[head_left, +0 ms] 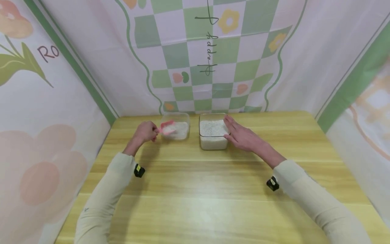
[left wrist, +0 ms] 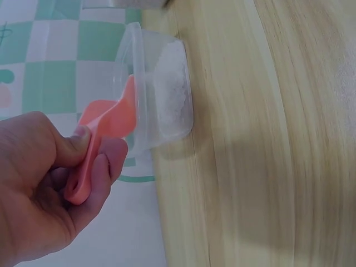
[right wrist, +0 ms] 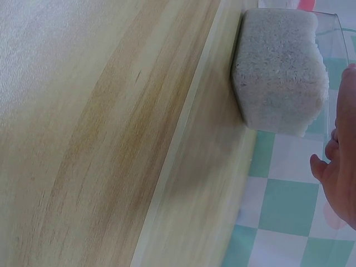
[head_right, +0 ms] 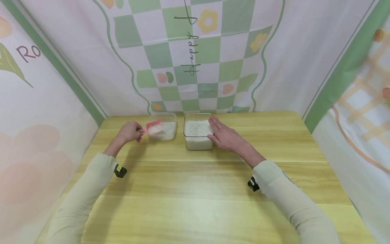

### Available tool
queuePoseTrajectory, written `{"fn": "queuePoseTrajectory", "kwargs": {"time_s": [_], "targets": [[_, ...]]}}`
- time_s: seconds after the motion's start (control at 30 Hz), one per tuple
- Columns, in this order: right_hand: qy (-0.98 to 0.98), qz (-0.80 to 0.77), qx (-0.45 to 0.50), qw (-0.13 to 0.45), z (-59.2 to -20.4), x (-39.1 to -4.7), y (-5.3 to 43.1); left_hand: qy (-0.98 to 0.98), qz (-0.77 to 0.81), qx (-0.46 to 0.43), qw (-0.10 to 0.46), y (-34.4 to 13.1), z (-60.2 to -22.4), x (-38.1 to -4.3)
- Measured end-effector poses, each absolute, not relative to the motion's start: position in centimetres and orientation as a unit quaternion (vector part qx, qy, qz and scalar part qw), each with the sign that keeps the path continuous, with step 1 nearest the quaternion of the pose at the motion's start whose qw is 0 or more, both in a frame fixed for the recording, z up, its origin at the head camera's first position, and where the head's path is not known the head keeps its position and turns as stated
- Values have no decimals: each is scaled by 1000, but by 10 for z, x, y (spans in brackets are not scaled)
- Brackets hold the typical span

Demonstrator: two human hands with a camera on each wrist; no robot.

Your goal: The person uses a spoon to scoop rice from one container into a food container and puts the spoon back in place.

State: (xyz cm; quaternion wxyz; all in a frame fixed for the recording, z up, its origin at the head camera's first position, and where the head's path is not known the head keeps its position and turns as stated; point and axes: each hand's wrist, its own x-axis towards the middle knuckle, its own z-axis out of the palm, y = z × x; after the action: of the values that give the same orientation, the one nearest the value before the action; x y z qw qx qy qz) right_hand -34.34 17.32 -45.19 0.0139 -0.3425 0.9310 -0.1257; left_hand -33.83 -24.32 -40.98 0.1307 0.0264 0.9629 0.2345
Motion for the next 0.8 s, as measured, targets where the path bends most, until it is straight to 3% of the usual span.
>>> {"fn": "queuePoseTrajectory", "kwargs": {"time_s": [0.8], "targets": [[934, -125, -335, 13, -454, -343, 173, 986, 137, 37, 86, -245, -403, -335]]}}
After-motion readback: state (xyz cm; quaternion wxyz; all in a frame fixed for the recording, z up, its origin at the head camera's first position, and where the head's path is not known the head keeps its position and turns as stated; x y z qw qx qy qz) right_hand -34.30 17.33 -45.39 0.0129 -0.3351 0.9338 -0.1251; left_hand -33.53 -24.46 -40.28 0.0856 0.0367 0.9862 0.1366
